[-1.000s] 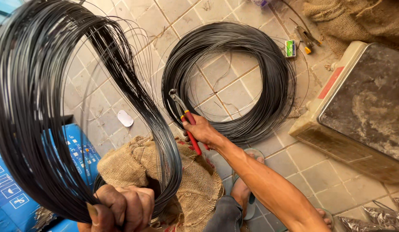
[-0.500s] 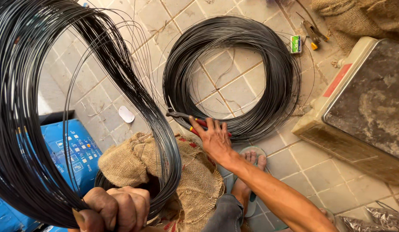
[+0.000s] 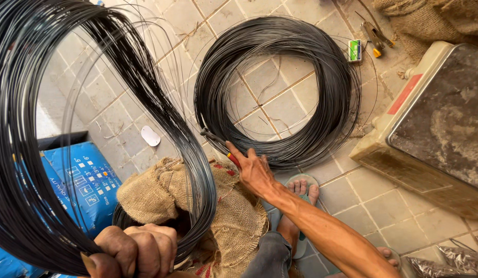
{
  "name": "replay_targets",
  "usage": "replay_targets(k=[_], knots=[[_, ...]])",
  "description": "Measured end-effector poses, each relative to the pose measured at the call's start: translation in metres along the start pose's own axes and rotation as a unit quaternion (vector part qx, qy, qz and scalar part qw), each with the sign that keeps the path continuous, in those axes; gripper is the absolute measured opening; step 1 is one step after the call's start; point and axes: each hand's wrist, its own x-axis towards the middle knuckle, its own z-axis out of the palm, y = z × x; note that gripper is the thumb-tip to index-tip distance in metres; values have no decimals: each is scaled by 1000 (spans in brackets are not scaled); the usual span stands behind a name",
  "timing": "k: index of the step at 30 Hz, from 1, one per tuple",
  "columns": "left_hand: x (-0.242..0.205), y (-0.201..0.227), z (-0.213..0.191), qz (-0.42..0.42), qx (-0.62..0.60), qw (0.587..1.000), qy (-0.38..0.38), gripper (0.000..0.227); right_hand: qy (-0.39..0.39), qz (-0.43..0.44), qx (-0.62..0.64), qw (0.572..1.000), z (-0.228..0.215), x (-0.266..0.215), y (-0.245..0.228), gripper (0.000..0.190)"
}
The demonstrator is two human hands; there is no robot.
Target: The person sits on the floor and coils a long length of black wire into a circular bundle. They use pliers to cut a small piece of wire and then continue to wrap and secure the coil by hand.
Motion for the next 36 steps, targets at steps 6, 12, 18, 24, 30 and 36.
replay_targets(k=[6,12,18,24,30,36], knots=[[-5,-1,-6,9,-4,1000,-11,59,117,-84,-173,974,26,21,21,95],[-1,8,-14,-27,-4,997,-66,60,121,-31,-222,967,22,27,3,103],[2,11,-23,-47,-14,991,-123,60,98,-38,-244,964,17,29,-12,92],[1,11,-17,-51,-9,994,-96,58,74,-26,-235,969,22,29,-8,84],[1,8,-14,-43,-13,996,-77,55,-2,-5,-115,993,4,19,-14,78],[3,9,-13,-48,-13,995,-89,58,63,-60,46,995,23,18,11,58]])
